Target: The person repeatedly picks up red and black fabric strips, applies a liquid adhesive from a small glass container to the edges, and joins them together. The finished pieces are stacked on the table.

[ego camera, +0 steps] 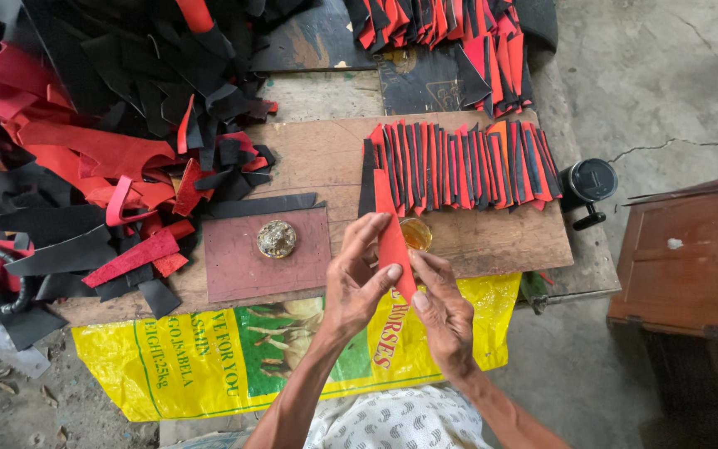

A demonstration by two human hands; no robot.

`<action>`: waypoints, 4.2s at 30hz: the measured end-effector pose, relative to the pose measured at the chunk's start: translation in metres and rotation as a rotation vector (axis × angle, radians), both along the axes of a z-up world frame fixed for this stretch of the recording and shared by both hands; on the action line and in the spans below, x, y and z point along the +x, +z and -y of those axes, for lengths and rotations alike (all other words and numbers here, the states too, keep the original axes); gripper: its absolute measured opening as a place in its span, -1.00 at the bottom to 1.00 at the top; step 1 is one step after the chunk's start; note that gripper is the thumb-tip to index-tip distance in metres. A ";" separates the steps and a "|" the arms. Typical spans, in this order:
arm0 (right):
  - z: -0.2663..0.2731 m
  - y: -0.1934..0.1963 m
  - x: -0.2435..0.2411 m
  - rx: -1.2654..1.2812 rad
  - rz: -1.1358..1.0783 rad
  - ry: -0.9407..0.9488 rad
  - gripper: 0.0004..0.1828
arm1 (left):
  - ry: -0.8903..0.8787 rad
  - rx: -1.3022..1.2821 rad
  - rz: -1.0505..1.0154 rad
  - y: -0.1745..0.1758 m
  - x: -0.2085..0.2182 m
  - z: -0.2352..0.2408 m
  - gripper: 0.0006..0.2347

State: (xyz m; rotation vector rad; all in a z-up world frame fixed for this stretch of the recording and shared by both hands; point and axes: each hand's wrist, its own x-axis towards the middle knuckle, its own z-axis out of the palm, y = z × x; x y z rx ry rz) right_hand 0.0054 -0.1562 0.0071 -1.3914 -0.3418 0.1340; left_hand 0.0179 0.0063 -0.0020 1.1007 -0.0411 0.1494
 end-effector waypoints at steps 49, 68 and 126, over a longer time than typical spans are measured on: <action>0.008 0.025 0.021 -0.592 0.588 -0.032 -0.54 | 0.047 -0.160 -0.058 -0.002 0.007 -0.007 -0.29; 0.011 0.026 0.072 -0.757 0.652 -0.101 -0.37 | -0.300 -0.678 -0.266 -0.028 -0.012 -0.001 -0.41; 0.081 -0.044 0.350 -1.060 0.836 -0.282 -0.40 | 0.133 1.005 -0.176 -0.065 0.135 -0.060 -0.52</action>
